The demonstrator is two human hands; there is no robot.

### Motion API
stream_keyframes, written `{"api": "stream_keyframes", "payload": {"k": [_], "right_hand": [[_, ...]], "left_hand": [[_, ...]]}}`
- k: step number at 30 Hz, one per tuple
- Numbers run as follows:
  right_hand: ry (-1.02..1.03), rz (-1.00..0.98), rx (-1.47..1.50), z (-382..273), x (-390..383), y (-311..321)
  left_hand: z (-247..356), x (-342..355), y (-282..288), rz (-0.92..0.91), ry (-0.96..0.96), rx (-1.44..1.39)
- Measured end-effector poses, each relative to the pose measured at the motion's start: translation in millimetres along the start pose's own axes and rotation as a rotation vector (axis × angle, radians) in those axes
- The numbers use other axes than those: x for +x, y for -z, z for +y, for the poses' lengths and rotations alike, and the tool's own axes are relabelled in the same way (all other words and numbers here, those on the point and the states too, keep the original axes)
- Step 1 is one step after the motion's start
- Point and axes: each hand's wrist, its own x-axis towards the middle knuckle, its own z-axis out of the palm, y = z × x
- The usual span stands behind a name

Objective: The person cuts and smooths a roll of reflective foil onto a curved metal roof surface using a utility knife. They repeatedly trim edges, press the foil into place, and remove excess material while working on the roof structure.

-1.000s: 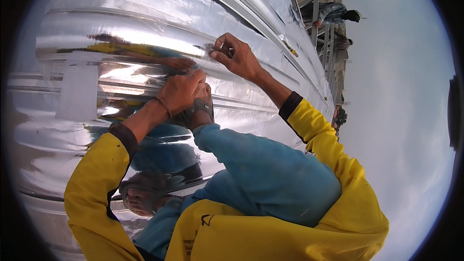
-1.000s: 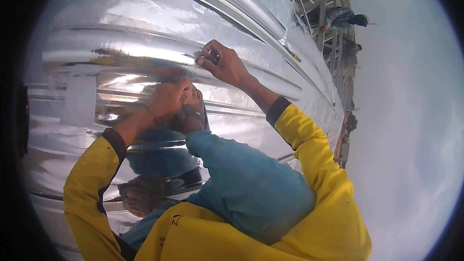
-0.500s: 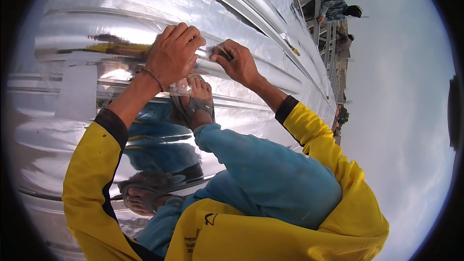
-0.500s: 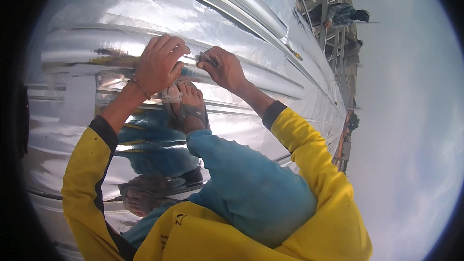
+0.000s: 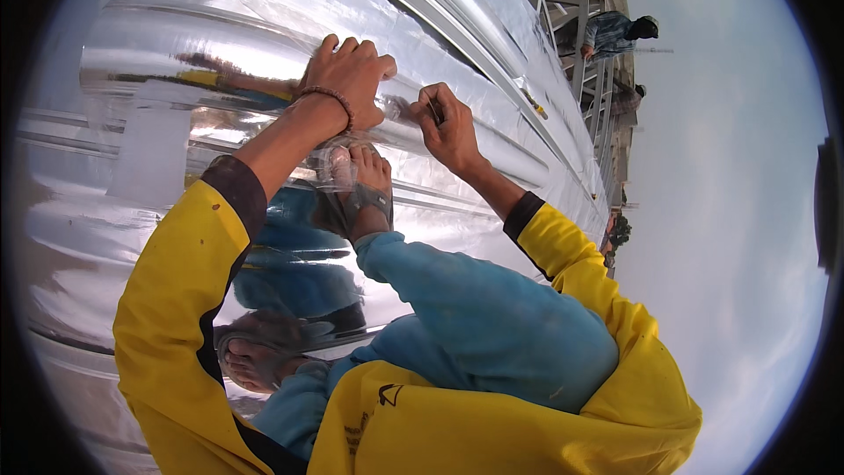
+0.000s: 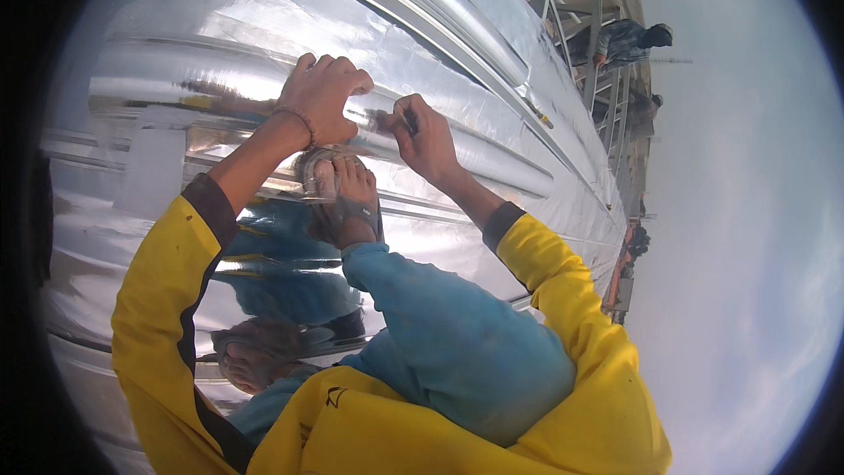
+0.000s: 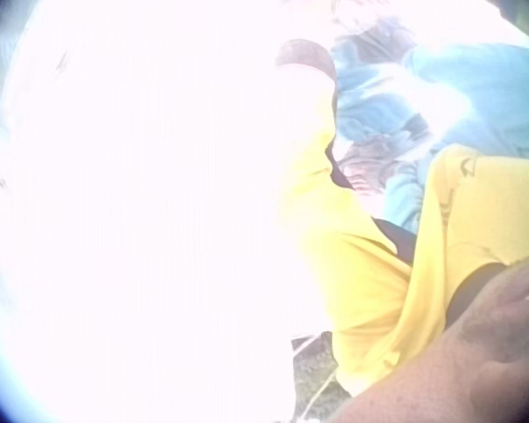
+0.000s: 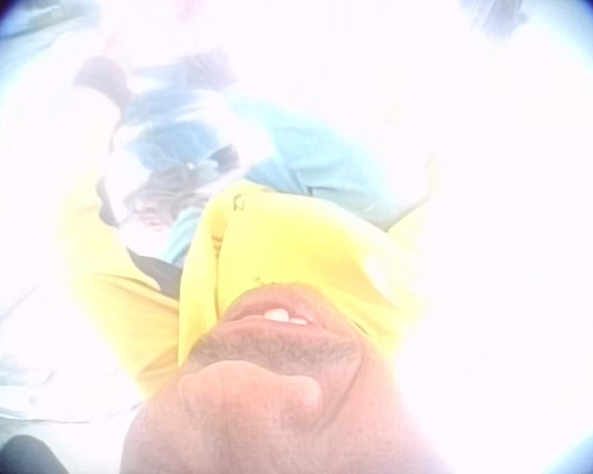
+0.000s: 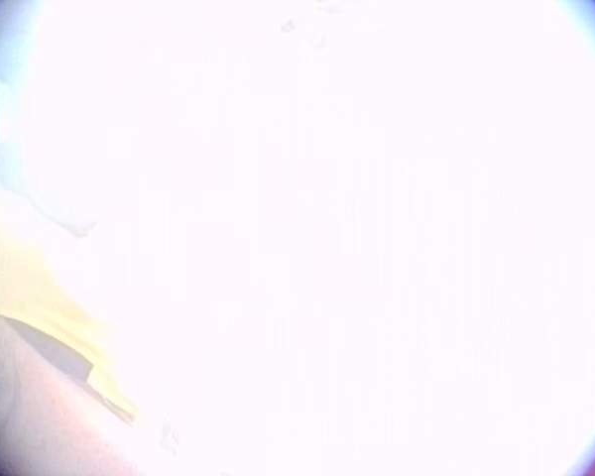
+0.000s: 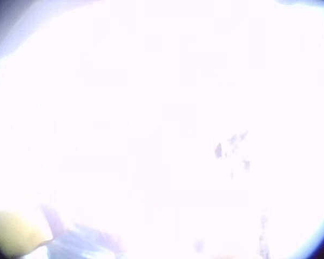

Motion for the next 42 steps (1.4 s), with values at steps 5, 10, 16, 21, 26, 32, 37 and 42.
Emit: {"api": "stream_keyframes", "payload": {"k": [5, 10, 16, 21, 26, 32, 37, 42], "right_hand": [[-0.140, 0.031, 0.016, -10.7, -2.8, 1.5], [-0.432, -0.161, 0.283, -21.2, -29.8, -0.2], [-0.613, -0.337, 0.637, -32.5, -57.9, -13.8], [-0.408, -0.360, 0.431, -19.0, -83.0, -19.1], [-0.520, 0.050, 0.304, -18.0, -70.4, -23.9], [-0.415, 0.257, 0.056, -17.2, -25.5, -21.0], [-0.357, 0.174, 0.099, -1.8, -6.4, -6.8], [-0.468, 0.149, -0.044, 30.9, 11.0, 20.3]], "left_hand": [[5.0, 4.8, -0.1, 0.062, 0.070, 0.018], [-14.1, 5.6, -32.5, 0.441, -0.327, -0.017], [-12.4, 13.5, -37.1, 0.274, -0.701, 0.121], [1.3, 20.5, -42.3, 0.290, -0.629, 0.121], [9.1, 32.8, -36.1, 0.163, -0.394, -0.140], [9.7, 35.6, -21.0, 0.033, -0.218, -0.423], [5.0, 29.6, -20.5, 0.034, -0.189, -0.511], [8.6, 23.5, -31.1, 0.468, -0.314, -0.418]]}}
